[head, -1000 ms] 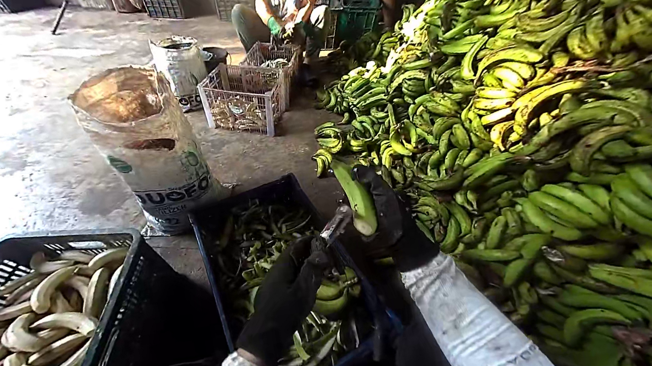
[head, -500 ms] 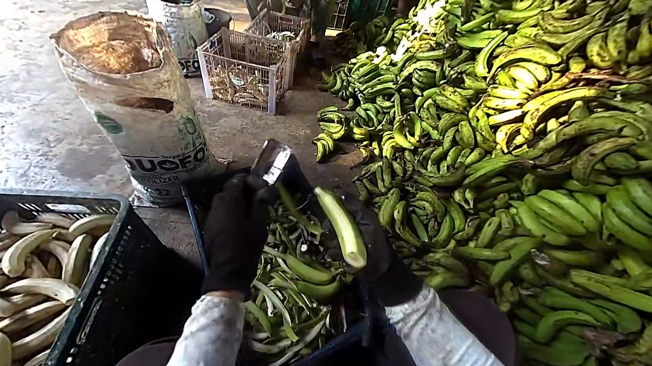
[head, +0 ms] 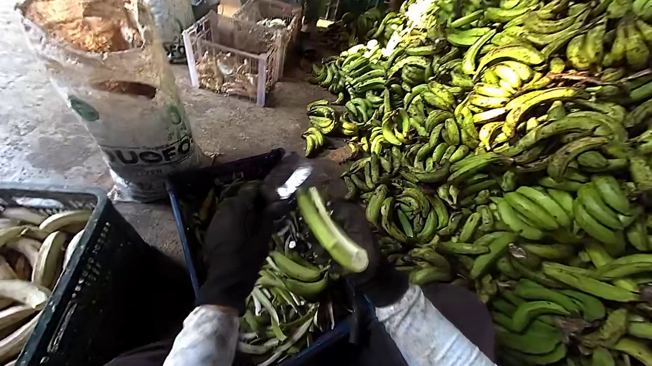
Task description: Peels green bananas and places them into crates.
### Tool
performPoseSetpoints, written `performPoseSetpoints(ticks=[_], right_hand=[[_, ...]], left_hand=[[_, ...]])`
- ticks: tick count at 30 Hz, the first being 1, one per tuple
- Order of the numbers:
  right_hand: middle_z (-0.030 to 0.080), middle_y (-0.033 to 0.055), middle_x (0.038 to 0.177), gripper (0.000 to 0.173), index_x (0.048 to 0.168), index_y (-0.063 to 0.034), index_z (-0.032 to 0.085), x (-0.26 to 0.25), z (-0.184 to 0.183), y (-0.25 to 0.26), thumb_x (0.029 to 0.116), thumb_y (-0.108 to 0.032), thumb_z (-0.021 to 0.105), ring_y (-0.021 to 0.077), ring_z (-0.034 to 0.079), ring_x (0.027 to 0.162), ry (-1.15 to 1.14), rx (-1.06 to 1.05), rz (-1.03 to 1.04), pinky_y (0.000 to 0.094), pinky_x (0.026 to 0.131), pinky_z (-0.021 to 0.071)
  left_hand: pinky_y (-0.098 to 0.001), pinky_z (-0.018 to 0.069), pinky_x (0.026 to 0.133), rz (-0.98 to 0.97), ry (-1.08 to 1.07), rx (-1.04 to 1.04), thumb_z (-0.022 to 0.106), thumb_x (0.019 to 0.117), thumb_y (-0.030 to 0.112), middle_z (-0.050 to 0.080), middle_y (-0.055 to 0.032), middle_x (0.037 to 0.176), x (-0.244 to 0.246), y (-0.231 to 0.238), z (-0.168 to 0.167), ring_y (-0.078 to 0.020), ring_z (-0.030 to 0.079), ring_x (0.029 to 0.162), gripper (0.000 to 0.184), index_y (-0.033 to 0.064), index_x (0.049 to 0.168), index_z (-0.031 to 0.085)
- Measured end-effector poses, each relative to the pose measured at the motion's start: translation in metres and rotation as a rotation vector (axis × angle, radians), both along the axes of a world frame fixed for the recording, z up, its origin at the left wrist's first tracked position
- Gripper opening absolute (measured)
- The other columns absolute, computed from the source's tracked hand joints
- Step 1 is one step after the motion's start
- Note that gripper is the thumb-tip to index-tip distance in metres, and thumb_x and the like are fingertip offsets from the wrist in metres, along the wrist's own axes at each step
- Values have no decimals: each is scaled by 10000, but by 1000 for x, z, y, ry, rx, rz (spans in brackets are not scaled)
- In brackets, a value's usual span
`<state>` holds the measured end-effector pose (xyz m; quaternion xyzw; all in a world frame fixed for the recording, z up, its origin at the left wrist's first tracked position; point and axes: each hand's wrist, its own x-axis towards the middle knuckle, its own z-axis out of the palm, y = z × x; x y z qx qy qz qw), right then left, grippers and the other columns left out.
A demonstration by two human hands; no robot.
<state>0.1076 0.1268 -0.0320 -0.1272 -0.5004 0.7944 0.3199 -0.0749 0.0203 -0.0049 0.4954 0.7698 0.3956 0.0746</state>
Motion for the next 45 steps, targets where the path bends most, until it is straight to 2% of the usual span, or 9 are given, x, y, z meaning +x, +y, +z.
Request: performPoseSetpoints(ticks=[2,6,13,18,22,29,35,41,45], right_hand=[[681,88,799,338,1094,-52,629,-3,10,3,1061,-237,348,138,665,630,-9,-80,-102,288,566,590],[669,13,1001,382,1324,-158,580,-14,24,24,1059,-368,401,84,655,829,-54,141,-443,279,716,586],[625,13,1141,484,1439,-193,471,-32,43,28,1034,-459,494,99,629,926,-114,270,-881,314,773,563],[654,40,1014,369,1388,-130,521,-15,24,20,1077,-292,407,112,643,826,-186,380,-328,325,714,581],[687,56,928,346,1229,-64,600,-8,22,4,1079,-230,336,118,673,790,-194,113,70,291,719,596],[675,14,978,319,1282,-203,574,-20,32,25,1027,-382,504,112,670,815,3,-4,-326,326,678,594],[628,3,964,245,1150,-207,553,-29,54,21,1052,-412,461,128,662,818,113,-140,-556,347,690,597],[673,29,1017,308,1256,-88,610,0,35,9,1064,-206,401,86,649,900,-318,362,-63,304,817,571],[691,32,1046,402,1346,-95,589,9,41,0,1008,-283,476,94,660,914,-482,327,131,290,840,565]], left_hand=[[-618,503,963,-8,-129,4,565,1034,459,631,-165,1321,-1,-3,8,-343,639,1160,518,134,1438,557],[-472,578,825,-209,-299,14,491,1010,575,694,-43,1101,30,-12,1,-172,678,942,545,190,1383,594],[-420,582,831,-233,-232,81,487,1015,564,682,-72,1159,57,-23,-6,-165,677,958,588,163,1434,583],[-567,534,924,-144,-87,-10,505,1023,507,693,-124,1204,27,-10,-4,-302,666,1093,522,194,1430,600],[-630,510,905,17,-133,-111,527,1040,474,651,-178,1250,2,-2,1,-374,648,1100,500,198,1455,564],[-545,559,873,-142,-29,52,473,1015,576,690,-108,1197,28,-12,-14,-280,678,1043,569,224,1448,585],[-604,534,821,-68,167,138,593,956,411,688,-227,1127,51,-18,-11,-431,668,998,531,165,1425,621],[-631,513,889,-78,56,-30,498,1036,482,671,-191,1220,9,-6,-6,-402,658,1068,501,258,1480,554],[-629,524,887,-70,5,-167,385,1079,497,673,-153,1248,-9,-4,-13,-365,671,1094,490,241,1450,575]])
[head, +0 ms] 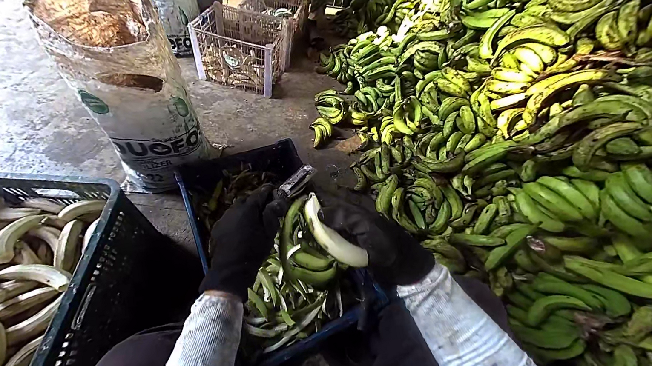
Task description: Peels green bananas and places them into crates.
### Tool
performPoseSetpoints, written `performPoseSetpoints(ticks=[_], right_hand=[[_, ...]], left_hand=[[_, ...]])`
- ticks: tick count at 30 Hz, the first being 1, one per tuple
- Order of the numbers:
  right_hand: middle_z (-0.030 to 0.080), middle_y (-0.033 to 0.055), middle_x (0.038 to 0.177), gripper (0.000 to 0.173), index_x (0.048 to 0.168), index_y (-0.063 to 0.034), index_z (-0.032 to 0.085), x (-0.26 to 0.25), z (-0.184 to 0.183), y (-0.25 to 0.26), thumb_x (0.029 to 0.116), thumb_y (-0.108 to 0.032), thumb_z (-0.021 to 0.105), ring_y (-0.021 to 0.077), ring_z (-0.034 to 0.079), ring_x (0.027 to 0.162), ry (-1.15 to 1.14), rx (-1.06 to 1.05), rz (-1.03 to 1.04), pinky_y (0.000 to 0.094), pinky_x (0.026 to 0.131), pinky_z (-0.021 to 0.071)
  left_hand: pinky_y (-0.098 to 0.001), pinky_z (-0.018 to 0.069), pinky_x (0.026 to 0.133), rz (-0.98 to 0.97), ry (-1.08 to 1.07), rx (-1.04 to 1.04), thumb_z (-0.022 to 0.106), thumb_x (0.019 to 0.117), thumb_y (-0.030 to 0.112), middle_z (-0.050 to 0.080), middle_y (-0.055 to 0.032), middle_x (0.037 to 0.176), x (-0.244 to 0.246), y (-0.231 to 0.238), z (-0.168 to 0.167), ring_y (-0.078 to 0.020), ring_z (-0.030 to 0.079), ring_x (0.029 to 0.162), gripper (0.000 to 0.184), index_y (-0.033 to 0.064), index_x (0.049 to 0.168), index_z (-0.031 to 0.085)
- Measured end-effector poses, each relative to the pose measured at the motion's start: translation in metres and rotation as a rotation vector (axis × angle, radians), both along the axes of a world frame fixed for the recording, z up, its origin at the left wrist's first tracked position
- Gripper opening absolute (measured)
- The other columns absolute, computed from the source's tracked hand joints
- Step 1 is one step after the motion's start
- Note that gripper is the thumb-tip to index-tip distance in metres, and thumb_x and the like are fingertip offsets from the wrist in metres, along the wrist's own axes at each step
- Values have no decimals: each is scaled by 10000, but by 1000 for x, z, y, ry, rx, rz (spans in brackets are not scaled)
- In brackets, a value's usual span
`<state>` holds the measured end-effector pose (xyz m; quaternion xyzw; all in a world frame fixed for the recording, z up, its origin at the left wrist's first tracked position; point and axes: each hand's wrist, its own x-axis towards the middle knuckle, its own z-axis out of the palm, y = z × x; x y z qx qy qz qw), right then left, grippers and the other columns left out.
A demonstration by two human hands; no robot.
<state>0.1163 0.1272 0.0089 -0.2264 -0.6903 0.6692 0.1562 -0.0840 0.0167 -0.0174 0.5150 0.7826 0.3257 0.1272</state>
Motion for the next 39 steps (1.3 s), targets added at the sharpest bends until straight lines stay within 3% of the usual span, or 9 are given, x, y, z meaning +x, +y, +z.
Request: performPoseSetpoints(ticks=[5,8,13,18,20,24,31,35,39], right_hand=[[673,6,877,322,1154,-176,642,-7,-14,16,1058,-398,429,101,660,740,352,-319,-256,309,651,589],[692,20,963,456,1216,-139,630,-15,-12,23,1092,-429,301,114,687,826,676,-560,-281,315,709,609],[693,38,954,477,1069,-137,629,-15,-16,30,1065,-502,322,151,704,867,940,-906,-283,339,760,610],[685,30,1076,452,1356,-156,582,-7,-19,17,1092,-416,324,110,673,887,577,-407,-225,324,757,598],[692,27,1004,450,1297,-160,621,-10,-18,12,1081,-438,339,111,672,837,397,-310,-392,331,717,594],[660,97,1181,399,1407,-120,547,1,-30,7,1087,-290,381,156,647,1018,-68,349,-462,387,883,557],[676,140,930,386,1128,40,680,3,-18,-7,1069,-227,408,156,635,856,-89,586,-328,349,803,535],[650,62,911,460,1209,-57,642,7,-35,7,1065,-368,335,117,624,777,26,302,-415,324,719,553],[666,-7,860,364,1121,-188,641,8,-40,20,1057,-455,402,96,652,728,367,-329,-513,301,619,580]], left_hand=[[-549,552,858,-93,-24,187,345,1048,586,687,-96,1208,24,-4,-6,-281,673,1048,576,242,1442,587],[-539,555,816,-178,31,351,360,1029,636,704,-120,1153,41,-5,-17,-290,671,990,628,238,1460,584],[-561,523,855,-114,205,445,573,982,484,688,-183,1067,54,-9,-17,-356,661,973,538,237,1459,592],[-550,545,847,-93,126,305,486,1012,476,674,-142,1204,46,-4,-16,-337,658,1050,513,259,1469,572],[-581,536,811,-75,144,261,558,977,406,670,-171,1183,46,-2,-16,-379,655,1031,516,258,1470,575],[-584,540,859,-25,20,112,533,1013,392,667,-174,1200,46,2,-13,-367,659,1055,476,224,1455,582],[-566,494,992,-19,-285,57,429,1076,463,660,-113,1303,38,2,-11,-275,635,1184,478,177,1417,602],[-561,509,934,37,-386,3,461,1057,520,691,-75,1218,33,1,-7,-239,660,1093,471,235,1408,594],[-573,546,870,-148,-42,89,461,1027,520,672,-137,1217,39,-2,-19,-318,666,1057,532,231,1462,566]])
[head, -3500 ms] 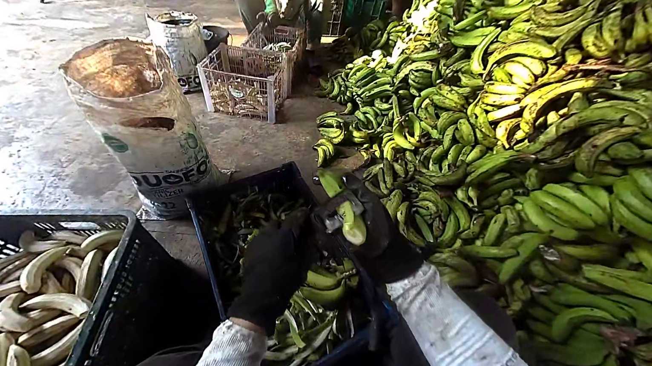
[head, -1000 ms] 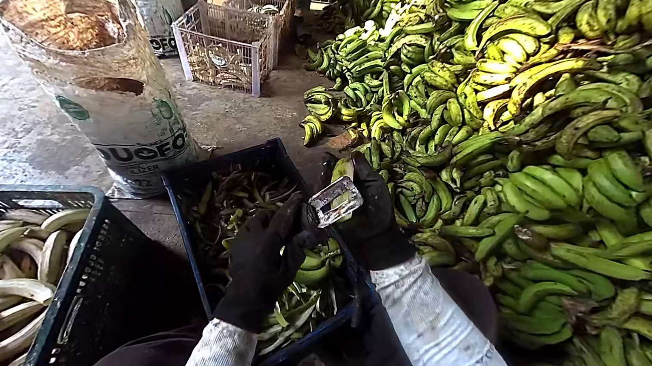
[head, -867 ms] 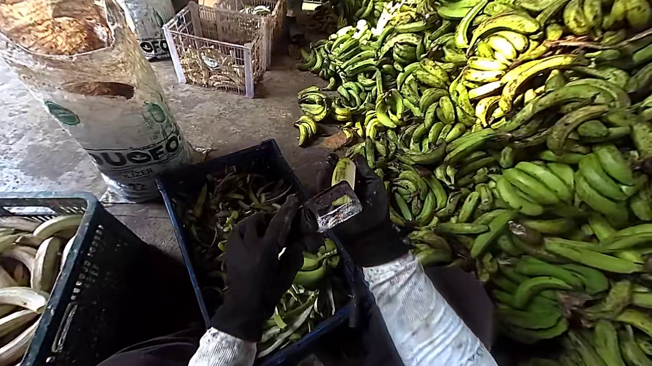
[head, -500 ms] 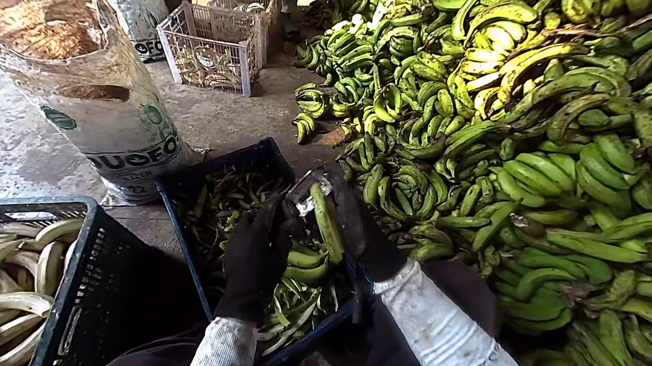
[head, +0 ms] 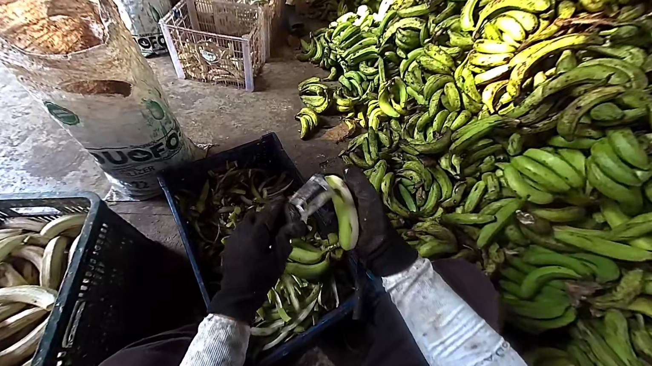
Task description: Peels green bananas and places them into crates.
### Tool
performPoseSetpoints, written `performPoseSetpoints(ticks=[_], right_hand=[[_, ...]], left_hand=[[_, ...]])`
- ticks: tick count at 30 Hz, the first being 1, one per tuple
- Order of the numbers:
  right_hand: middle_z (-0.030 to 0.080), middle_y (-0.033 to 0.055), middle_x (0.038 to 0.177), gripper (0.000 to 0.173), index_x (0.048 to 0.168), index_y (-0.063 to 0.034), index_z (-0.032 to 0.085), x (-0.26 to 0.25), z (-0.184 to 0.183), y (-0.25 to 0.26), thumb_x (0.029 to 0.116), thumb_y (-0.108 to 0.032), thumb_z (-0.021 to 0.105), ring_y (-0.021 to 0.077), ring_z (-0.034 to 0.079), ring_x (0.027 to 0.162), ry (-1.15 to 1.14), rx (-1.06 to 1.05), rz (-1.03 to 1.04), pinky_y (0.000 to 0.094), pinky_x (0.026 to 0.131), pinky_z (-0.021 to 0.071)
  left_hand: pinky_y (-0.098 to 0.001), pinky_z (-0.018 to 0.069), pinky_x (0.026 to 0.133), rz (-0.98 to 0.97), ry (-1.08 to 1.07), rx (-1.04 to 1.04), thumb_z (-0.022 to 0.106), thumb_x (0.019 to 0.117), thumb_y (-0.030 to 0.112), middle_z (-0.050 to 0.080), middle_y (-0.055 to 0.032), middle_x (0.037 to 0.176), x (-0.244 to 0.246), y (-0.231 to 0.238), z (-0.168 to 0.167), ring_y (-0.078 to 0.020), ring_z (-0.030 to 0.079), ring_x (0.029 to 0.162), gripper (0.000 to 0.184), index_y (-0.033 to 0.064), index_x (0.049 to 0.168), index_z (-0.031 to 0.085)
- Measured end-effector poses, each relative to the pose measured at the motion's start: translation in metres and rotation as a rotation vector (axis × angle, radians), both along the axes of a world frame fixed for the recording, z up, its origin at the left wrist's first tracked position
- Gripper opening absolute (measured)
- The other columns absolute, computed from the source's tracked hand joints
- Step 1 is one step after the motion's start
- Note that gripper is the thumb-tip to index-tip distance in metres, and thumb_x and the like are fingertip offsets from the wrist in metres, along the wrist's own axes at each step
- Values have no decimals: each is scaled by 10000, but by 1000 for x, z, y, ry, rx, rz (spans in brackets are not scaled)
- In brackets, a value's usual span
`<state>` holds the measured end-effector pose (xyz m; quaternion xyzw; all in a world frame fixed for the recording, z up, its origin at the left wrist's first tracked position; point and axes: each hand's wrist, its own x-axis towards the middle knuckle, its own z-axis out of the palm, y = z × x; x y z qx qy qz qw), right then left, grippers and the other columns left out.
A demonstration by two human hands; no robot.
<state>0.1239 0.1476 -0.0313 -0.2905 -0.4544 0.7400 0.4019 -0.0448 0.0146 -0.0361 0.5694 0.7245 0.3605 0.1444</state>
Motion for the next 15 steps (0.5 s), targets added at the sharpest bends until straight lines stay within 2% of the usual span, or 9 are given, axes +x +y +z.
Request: performPoseSetpoints(ticks=[2,4,6,8,10,11,13,14,15], right_hand=[[670,8,830,394,1098,-165,655,4,0,5,1058,-437,374,110,651,701,140,-151,26,317,618,580],[624,-1,720,450,1029,-149,644,10,-2,11,1048,-477,338,103,606,583,223,-287,56,296,546,554],[583,8,675,491,1008,-125,627,13,-6,15,1041,-518,333,105,568,503,245,-407,75,269,466,521],[584,20,697,453,1022,-117,621,12,-9,13,1049,-476,347,112,570,519,179,-417,39,265,469,517],[622,10,739,393,1027,-142,617,7,-8,4,1070,-415,336,100,610,596,79,-272,45,270,539,543],[646,13,789,352,1072,-134,613,4,-7,-1,1081,-357,340,100,635,661,14,-140,54,280,595,563],[671,51,943,278,1202,-79,625,5,-10,-8,1059,-212,428,127,652,810,-137,200,98,333,730,581],[663,44,980,279,1245,-90,615,3,-9,-11,1063,-213,443,115,642,840,-181,257,142,323,756,574],[661,22,946,281,1218,-104,627,0,-6,-15,1078,-241,427,90,637,807,-194,221,165,289,732,572]], left_hand=[[-579,555,771,-83,202,127,498,1007,504,693,-178,1092,6,-2,-7,-371,682,935,530,231,1452,588],[-589,547,785,-152,325,218,560,968,462,700,-190,1058,13,-4,-7,-401,680,929,517,235,1430,614],[-590,550,788,-177,408,273,581,959,496,708,-183,1034,20,-5,-8,-407,689,935,498,248,1385,651],[-576,552,763,-168,406,251,591,962,512,709,-182,1035,25,-6,-10,-402,690,924,488,255,1370,664],[-579,554,768,-139,293,146,614,953,425,704,-201,1077,29,-2,-10,-408,688,947,483,238,1397,644],[-573,560,794,-109,197,72,596,973,398,698,-197,1119,29,0,-10,-390,687,978,478,230,1420,623],[-554,564,880,-21,-38,-62,539,1029,428,677,-164,1205,23,5,-9,-330,681,1048,486,207,1460,579],[-554,544,933,30,-183,-128,528,1042,425,669,-148,1246,18,7,-5,-307,670,1095,479,190,1458,569],[-539,539,937,89,-315,-167,529,1050,428,682,-121,1216,13,9,-1,-270,672,1074,455,184,1431,580]])
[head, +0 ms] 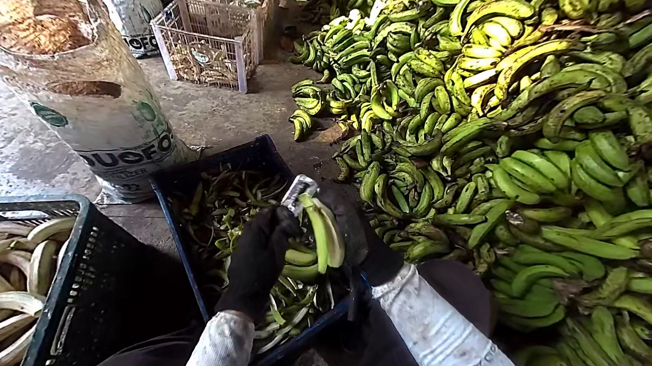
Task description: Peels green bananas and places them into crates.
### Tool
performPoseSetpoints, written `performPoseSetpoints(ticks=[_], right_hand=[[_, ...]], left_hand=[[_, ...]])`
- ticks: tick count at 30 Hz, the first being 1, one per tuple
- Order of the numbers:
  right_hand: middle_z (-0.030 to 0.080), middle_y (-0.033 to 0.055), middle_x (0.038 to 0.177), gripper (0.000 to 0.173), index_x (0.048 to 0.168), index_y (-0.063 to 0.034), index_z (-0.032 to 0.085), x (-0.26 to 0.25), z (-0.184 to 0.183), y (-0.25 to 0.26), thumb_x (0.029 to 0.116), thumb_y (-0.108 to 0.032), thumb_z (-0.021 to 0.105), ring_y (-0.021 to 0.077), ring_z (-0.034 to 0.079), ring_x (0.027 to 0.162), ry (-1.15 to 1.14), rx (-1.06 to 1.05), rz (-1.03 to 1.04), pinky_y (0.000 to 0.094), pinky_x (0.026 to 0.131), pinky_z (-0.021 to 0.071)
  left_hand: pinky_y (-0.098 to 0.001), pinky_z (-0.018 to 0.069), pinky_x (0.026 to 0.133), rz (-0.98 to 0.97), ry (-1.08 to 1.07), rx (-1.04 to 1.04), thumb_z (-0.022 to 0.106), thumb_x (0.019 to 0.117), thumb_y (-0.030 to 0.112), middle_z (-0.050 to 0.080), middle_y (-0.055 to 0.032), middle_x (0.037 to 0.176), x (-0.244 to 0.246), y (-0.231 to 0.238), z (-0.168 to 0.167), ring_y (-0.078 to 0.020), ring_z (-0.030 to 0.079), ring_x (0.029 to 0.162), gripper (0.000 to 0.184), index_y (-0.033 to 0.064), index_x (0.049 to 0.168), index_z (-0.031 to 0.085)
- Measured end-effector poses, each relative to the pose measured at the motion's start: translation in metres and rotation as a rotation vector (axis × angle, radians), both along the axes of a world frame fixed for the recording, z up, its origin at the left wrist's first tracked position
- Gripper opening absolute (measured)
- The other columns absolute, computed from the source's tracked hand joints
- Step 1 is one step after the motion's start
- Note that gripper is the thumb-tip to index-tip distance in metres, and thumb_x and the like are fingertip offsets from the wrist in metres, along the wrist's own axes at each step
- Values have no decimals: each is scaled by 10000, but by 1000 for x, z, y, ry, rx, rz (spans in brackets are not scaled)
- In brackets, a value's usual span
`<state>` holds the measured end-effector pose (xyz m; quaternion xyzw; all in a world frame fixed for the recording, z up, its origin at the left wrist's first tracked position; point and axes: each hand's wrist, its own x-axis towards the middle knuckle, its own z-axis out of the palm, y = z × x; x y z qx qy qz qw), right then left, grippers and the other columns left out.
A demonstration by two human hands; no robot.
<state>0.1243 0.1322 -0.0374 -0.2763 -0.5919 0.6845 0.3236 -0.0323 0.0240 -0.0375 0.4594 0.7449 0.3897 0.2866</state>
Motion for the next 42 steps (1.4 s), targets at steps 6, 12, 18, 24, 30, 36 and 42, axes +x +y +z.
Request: performPoseSetpoints(ticks=[6,12,18,24,30,36,42], right_hand=[[629,23,713,365,1071,-111,636,-3,4,5,1067,-323,339,89,589,539,156,-334,-32,246,497,536],[640,2,749,375,1027,-121,653,17,-7,21,1079,-318,338,75,615,622,308,-429,-107,247,576,549],[649,-16,767,284,1028,-111,640,9,9,-9,1071,-204,375,54,612,636,61,-162,-90,238,580,555],[643,8,858,324,1180,-124,638,6,-3,-1,1064,-341,427,86,601,683,-147,43,-111,279,603,549],[654,80,927,310,1136,-73,649,-38,-7,-39,1064,-324,481,170,629,799,-427,505,-100,404,701,541],[692,153,1188,425,1356,-74,597,-55,-61,-6,1092,-357,423,256,695,1003,-563,451,99,471,867,582],[537,293,1419,531,1485,-16,460,-35,-131,28,1082,-362,436,465,526,1312,-1228,592,410,659,1079,393]], left_hand=[[-456,547,822,72,-147,16,550,1028,497,701,-17,1053,-17,-11,1,-149,662,912,412,255,1352,626],[-583,567,797,-348,407,270,511,1000,554,695,-181,1141,2,-25,-8,-367,690,973,570,202,1440,600],[-568,547,914,-198,287,37,538,1034,417,679,-168,1200,9,-10,-9,-351,671,1068,490,201,1473,562],[-508,554,785,214,-326,-3,455,1017,643,683,-101,1059,-29,-13,-8,-246,662,893,561,248,1400,559],[-351,588,759,187,-1007,172,517,1043,501,678,-53,1041,-1,-15,-14,-156,672,869,474,154,1365,527],[-291,567,658,436,-696,305,629,1013,384,673,6,980,-34,-80,25,-94,636,755,363,234,1341,581],[-375,574,837,831,436,224,664,987,263,691,-113,1140,-132,-189,73,-171,681,934,462,36,1376,561]])
